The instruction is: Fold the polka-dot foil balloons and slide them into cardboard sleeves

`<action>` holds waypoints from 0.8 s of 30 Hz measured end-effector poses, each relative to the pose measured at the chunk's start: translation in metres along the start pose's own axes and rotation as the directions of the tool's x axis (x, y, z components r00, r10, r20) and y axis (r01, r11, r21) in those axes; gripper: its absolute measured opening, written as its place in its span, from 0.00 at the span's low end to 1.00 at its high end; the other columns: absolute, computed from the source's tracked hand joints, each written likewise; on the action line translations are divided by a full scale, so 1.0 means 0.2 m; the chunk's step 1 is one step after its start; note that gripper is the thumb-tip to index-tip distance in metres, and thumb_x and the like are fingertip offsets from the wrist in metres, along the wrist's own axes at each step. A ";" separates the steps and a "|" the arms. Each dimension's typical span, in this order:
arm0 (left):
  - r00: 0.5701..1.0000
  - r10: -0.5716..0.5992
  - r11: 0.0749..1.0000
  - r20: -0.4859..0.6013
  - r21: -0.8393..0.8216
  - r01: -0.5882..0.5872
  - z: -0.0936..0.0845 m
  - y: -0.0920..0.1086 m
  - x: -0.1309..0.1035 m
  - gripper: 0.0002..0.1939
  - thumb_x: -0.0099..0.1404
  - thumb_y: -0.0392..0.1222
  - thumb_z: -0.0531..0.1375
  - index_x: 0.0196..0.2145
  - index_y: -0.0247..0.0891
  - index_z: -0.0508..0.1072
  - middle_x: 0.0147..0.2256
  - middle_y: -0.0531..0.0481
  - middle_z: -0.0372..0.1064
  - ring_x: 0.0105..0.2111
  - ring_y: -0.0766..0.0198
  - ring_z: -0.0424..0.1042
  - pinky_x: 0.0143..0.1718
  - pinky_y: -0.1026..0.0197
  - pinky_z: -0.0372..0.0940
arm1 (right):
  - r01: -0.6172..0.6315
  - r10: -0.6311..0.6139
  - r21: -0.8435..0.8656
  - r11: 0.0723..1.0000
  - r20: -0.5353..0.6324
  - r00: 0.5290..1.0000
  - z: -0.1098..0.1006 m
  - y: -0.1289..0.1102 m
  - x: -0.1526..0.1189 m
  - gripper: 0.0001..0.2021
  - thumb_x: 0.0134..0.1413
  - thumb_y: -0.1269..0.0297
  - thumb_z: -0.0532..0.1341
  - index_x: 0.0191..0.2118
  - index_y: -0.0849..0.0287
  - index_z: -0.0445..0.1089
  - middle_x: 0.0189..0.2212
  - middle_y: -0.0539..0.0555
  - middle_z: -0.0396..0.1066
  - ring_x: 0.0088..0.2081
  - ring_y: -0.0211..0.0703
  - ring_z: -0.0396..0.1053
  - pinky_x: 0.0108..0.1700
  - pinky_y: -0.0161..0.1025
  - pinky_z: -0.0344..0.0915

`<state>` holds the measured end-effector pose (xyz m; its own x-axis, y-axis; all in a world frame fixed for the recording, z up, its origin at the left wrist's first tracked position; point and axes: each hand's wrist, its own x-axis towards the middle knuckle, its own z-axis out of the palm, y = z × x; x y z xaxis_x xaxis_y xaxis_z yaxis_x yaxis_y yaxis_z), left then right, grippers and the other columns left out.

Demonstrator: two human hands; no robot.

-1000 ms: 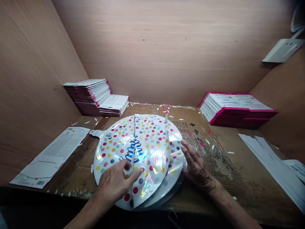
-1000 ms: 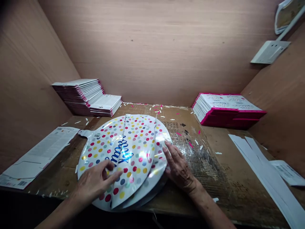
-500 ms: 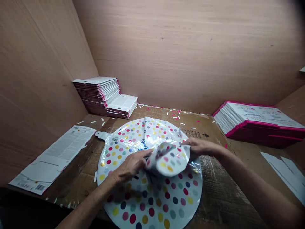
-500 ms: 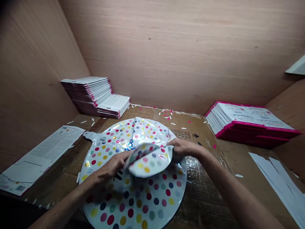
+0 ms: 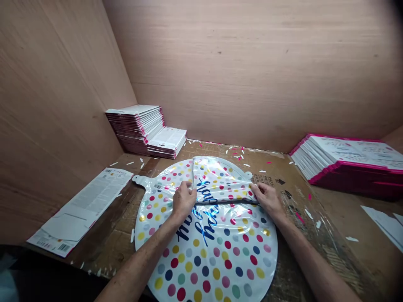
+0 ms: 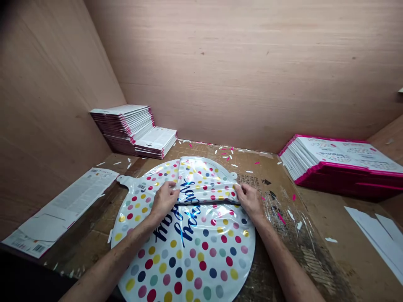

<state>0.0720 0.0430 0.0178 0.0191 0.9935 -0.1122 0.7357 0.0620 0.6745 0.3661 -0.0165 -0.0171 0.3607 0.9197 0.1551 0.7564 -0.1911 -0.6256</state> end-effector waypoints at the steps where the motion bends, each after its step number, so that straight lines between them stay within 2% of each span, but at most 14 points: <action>1: 0.999 0.034 0.999 -0.039 0.044 -0.033 0.00 0.01 -0.01 0.19 0.65 0.39 0.55 0.53 0.35 0.67 0.44 0.41 0.75 0.44 0.54 0.74 0.45 0.55 0.66 | 0.002 -0.002 -0.053 0.999 -0.009 1.000 0.02 0.00 0.02 0.24 0.55 0.41 0.50 0.21 0.57 0.61 0.16 0.49 0.61 0.22 0.39 0.60 0.24 0.35 0.53; 3: 0.970 0.205 0.964 -0.128 0.197 -0.178 0.02 0.04 -0.01 0.24 0.66 0.39 0.54 0.59 0.33 0.62 0.55 0.37 0.68 0.53 0.52 0.69 0.52 0.53 0.64 | -0.002 0.002 -0.096 0.995 0.002 1.000 0.04 0.00 0.06 0.22 0.54 0.44 0.51 0.21 0.57 0.63 0.17 0.50 0.63 0.23 0.41 0.62 0.25 0.36 0.54; 4: 0.935 0.326 0.915 -0.138 0.295 -0.276 0.04 0.06 0.00 0.25 0.67 0.40 0.53 0.61 0.32 0.60 0.59 0.36 0.63 0.58 0.50 0.64 0.56 0.52 0.62 | -0.002 0.002 -0.104 0.995 0.005 1.000 0.04 0.00 0.08 0.21 0.54 0.46 0.51 0.22 0.57 0.65 0.18 0.51 0.65 0.24 0.42 0.63 0.26 0.36 0.55; 6: 0.852 0.520 0.773 -0.050 0.453 -0.445 0.10 0.06 0.03 0.27 0.70 0.47 0.51 0.62 0.32 0.60 0.64 0.37 0.55 0.64 0.48 0.54 0.62 0.48 0.54 | -0.002 0.001 -0.125 0.992 -0.005 1.000 0.03 0.00 0.10 0.19 0.57 0.49 0.51 0.31 0.58 0.71 0.25 0.53 0.72 0.29 0.45 0.68 0.30 0.37 0.59; 8: 0.822 0.566 0.688 0.067 0.510 -0.516 0.17 0.03 0.06 0.30 0.70 0.53 0.48 0.64 0.33 0.58 0.66 0.38 0.52 0.67 0.47 0.47 0.65 0.44 0.48 | -0.010 0.006 -0.173 0.985 -0.022 1.000 0.00 -0.01 0.09 0.20 0.60 0.51 0.51 0.44 0.59 0.71 0.33 0.57 0.75 0.35 0.49 0.71 0.35 0.39 0.62; 10: 0.834 0.542 0.677 0.107 0.532 -0.508 0.21 0.00 0.09 0.32 0.70 0.56 0.46 0.64 0.34 0.58 0.66 0.37 0.50 0.67 0.46 0.45 0.66 0.42 0.44 | -0.001 -0.022 -0.280 0.960 -0.081 0.996 -0.03 -0.05 0.06 0.21 0.62 0.54 0.51 0.52 0.61 0.68 0.39 0.62 0.75 0.39 0.54 0.72 0.40 0.43 0.64; 12: 0.846 0.522 0.693 0.112 0.523 -0.497 0.24 -0.02 0.10 0.33 0.70 0.57 0.45 0.65 0.34 0.57 0.67 0.37 0.48 0.68 0.46 0.43 0.66 0.42 0.42 | 0.125 -0.200 -0.393 0.911 -0.154 0.968 -0.06 -0.10 0.00 0.22 0.63 0.56 0.52 0.55 0.65 0.66 0.46 0.67 0.72 0.47 0.57 0.70 0.46 0.48 0.64; 13: 0.848 0.517 0.701 0.119 0.509 -0.499 0.24 -0.03 0.11 0.33 0.70 0.57 0.45 0.65 0.34 0.57 0.67 0.37 0.48 0.68 0.46 0.42 0.66 0.42 0.41 | 0.255 -0.344 -0.435 0.863 -0.137 0.929 -0.06 -0.13 -0.04 0.22 0.62 0.58 0.53 0.56 0.65 0.65 0.51 0.68 0.69 0.52 0.58 0.67 0.51 0.50 0.63; 15: 0.850 0.506 0.723 0.146 0.466 -0.510 0.22 -0.02 0.12 0.34 0.69 0.58 0.45 0.65 0.34 0.57 0.67 0.37 0.47 0.68 0.45 0.41 0.66 0.41 0.39 | 0.567 -0.614 -0.441 0.696 0.046 0.788 -0.05 -0.20 -0.09 0.22 0.59 0.63 0.55 0.58 0.63 0.64 0.59 0.67 0.63 0.59 0.56 0.61 0.59 0.53 0.57; 17: 0.859 0.474 0.762 0.193 0.399 -0.510 0.19 -0.01 0.14 0.35 0.69 0.60 0.46 0.64 0.35 0.58 0.67 0.38 0.48 0.68 0.45 0.42 0.67 0.42 0.38 | 0.750 -0.695 -0.365 0.552 0.296 0.655 -0.01 -0.25 -0.10 0.22 0.55 0.69 0.56 0.57 0.61 0.66 0.59 0.65 0.63 0.60 0.55 0.61 0.61 0.54 0.57; 18: 0.866 0.451 0.784 0.214 0.368 -0.499 0.17 -0.01 0.16 0.35 0.69 0.61 0.45 0.64 0.35 0.58 0.67 0.38 0.48 0.68 0.46 0.42 0.67 0.42 0.39 | 0.773 -0.674 -0.334 0.539 0.379 0.634 0.01 -0.26 -0.08 0.22 0.54 0.72 0.55 0.56 0.61 0.67 0.58 0.64 0.65 0.59 0.54 0.63 0.60 0.54 0.59; 19: 0.874 0.432 0.805 0.224 0.341 -0.485 0.16 -0.01 0.17 0.36 0.69 0.61 0.43 0.65 0.35 0.57 0.67 0.38 0.47 0.68 0.47 0.42 0.67 0.43 0.40 | 0.758 -0.637 -0.313 0.571 0.414 0.651 0.03 -0.27 -0.05 0.22 0.54 0.74 0.54 0.55 0.62 0.68 0.56 0.64 0.67 0.57 0.54 0.65 0.58 0.53 0.61; 21: 0.889 0.412 0.841 0.199 0.292 -0.455 0.14 -0.01 0.19 0.38 0.70 0.61 0.38 0.67 0.32 0.50 0.68 0.38 0.42 0.69 0.51 0.40 0.67 0.47 0.41 | 0.654 -0.537 -0.251 0.714 0.404 0.741 0.04 -0.27 0.05 0.21 0.55 0.75 0.52 0.53 0.62 0.70 0.52 0.63 0.71 0.54 0.52 0.69 0.55 0.50 0.65; 24: 0.894 0.421 0.858 0.156 0.252 -0.448 0.14 -0.04 0.20 0.38 0.72 0.59 0.32 0.68 0.27 0.45 0.69 0.37 0.37 0.69 0.54 0.37 0.67 0.50 0.40 | 0.471 -0.406 -0.122 0.874 0.350 0.844 -0.07 -0.21 0.20 0.21 0.56 0.73 0.50 0.52 0.61 0.72 0.45 0.59 0.76 0.44 0.48 0.74 0.50 0.45 0.68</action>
<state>0.0857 0.0800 -0.0127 0.4320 0.8992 0.0700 0.7934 -0.4158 0.4446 0.3553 0.0238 0.0257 -0.1937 0.9739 0.1180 0.8974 0.2245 -0.3799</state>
